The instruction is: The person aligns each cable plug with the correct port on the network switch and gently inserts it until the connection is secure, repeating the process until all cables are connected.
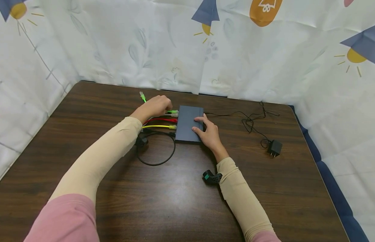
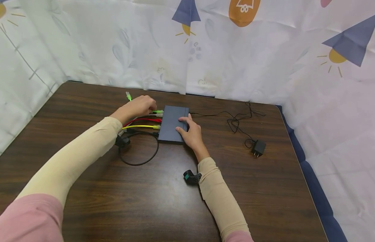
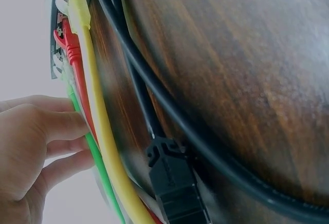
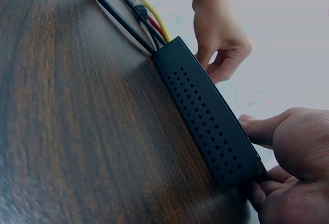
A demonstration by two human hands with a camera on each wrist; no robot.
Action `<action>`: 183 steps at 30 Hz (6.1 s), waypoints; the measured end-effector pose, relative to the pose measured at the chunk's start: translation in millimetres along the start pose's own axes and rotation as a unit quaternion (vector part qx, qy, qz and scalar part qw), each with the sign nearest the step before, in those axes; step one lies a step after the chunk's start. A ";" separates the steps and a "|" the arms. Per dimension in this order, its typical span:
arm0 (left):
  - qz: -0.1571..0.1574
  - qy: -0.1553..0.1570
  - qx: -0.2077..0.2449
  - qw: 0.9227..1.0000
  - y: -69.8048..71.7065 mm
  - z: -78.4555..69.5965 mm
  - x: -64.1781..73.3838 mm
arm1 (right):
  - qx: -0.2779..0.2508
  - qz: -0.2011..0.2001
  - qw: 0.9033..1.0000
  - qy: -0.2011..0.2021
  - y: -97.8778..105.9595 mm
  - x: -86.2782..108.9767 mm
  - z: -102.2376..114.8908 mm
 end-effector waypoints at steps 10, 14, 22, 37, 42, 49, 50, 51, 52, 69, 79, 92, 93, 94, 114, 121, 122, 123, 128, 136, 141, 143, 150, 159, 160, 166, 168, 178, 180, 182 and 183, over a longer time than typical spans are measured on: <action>0.007 0.006 -0.001 1.000 -4.2 3.4 -1.0 | -0.006 0.000 1.000 -0.004 -0.8 0.0 -1.1; 0.004 0.003 -0.003 1.000 -5.2 4.1 -1.9 | -0.005 -0.001 1.000 0.005 -0.1 -0.7 -0.9; -0.011 0.000 -0.005 1.000 -4.7 4.6 -3.4 | -0.008 -0.003 1.000 0.012 0.1 -1.9 0.5; 0.013 0.016 -0.017 1.000 -6.0 7.2 -0.7 | -0.007 0.005 1.000 -0.015 -2.8 0.1 -2.4; 0.030 0.035 -0.021 0.999 -4.4 6.2 1.1 | -0.019 0.003 0.999 -0.026 -3.0 1.1 -2.0; 0.042 0.050 -0.004 0.998 -4.7 7.3 2.4 | -0.028 0.002 0.999 -0.029 -3.7 0.9 -2.0; 0.044 0.052 0.002 0.998 -5.1 7.5 2.6 | -0.030 0.002 0.999 -0.029 -3.7 0.9 -1.9; 0.044 0.055 0.008 0.998 -5.4 7.7 2.6 | -0.032 0.002 0.999 -0.029 -3.8 0.8 -2.0; 0.044 0.055 0.012 0.997 -5.7 7.8 2.6 | -0.035 0.002 0.999 -0.029 -3.7 0.7 -1.9; 0.039 0.056 0.050 0.996 -14.0 4.7 -1.0 | -0.035 0.003 0.999 -0.039 -3.1 0.7 -5.1; 0.028 0.055 0.037 0.997 -17.0 2.0 -1.7 | -0.033 0.008 0.999 -0.035 -3.0 1.3 -5.2; 0.029 0.067 0.037 0.997 -12.9 -1.8 -1.4 | -0.010 0.011 0.999 -0.033 -4.1 -0.5 -5.2; 0.024 0.066 0.039 0.997 -12.6 -1.3 -1.2 | -0.010 0.010 0.999 -0.034 -4.1 -0.5 -5.3; 0.020 0.065 0.041 0.997 -12.4 -1.1 -1.1 | -0.012 0.008 0.999 -0.037 -3.9 -0.4 -5.4; 0.021 0.068 0.022 0.997 -8.5 1.3 12.0 | -0.020 0.002 0.999 -0.041 -3.4 0.4 -5.3; 0.020 0.076 -0.006 0.997 -7.7 -1.5 14.6 | -0.024 0.000 0.999 -0.036 -3.3 0.1 -5.6; 0.018 0.077 -0.011 0.997 -7.8 -1.8 15.0 | -0.025 0.001 0.999 -0.036 -3.2 0.4 -5.6; 0.016 0.078 -0.013 0.997 -8.1 -2.2 15.1 | -0.026 0.000 0.999 -0.035 -3.2 0.5 -5.6; 0.001 0.072 -0.008 0.997 -10.1 -4.5 14.2 | -0.016 0.000 0.999 -0.031 -3.3 0.7 -6.2; -0.031 0.045 -0.061 0.997 -8.7 -6.2 12.1 | -0.023 -0.004 0.999 -0.024 -2.6 0.0 -4.9; -0.015 0.063 -0.081 0.995 -8.8 -6.7 13.5 | -0.021 -0.002 0.999 -0.028 -2.6 0.5 -4.9; -0.013 0.063 -0.086 0.994 -8.9 -7.2 13.3 | -0.020 -0.003 0.999 -0.030 -2.8 0.6 -5.1; -0.020 0.063 -0.062 0.996 -10.4 -7.4 13.5 | -0.013 -0.004 1.000 -0.027 -4.5 0.3 -4.3; -0.015 0.074 -0.032 0.997 -11.6 -7.8 14.0 | -0.019 -0.002 0.999 -0.026 -3.1 1.3 -4.7; -0.014 0.076 -0.033 0.996 -11.9 -7.7 14.0 | -0.019 -0.001 0.999 -0.026 -3.1 1.4 -4.8; -0.015 0.079 -0.042 0.996 -9.6 -8.9 17.5 | -0.024 0.000 0.999 -0.030 -3.8 1.8 -5.3; -0.019 0.075 -0.040 0.996 -6.6 -9.9 20.7 | -0.029 0.000 0.999 -0.031 -3.8 1.8 -4.6; -0.001 0.045 -0.035 0.998 -4.0 -11.8 31.6 | -0.035 0.002 0.999 -0.036 -2.7 1.4 -3.9; 0.004 0.036 -0.042 0.998 -5.1 -13.2 32.3 | -0.034 0.000 0.999 -0.037 -2.7 1.5 -4.2; 0.008 0.030 -0.046 0.998 -6.4 -14.5 32.4 | -0.035 -0.002 0.999 -0.037 -2.7 1.6 -4.2; 0.009 0.028 -0.049 0.998 -7.2 -15.1 32.3 | -0.035 -0.002 0.999 -0.036 -3.1 1.5 -4.3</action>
Point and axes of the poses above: each hand's wrist, its own x-axis away from the middle knuckle, its own y-axis out of the back of the hand, z = x × y, the point moved 5 cm from there along -x, towards the middle knuckle, and after that the axes turned 13 degrees about -z, right-handed, at the moved point
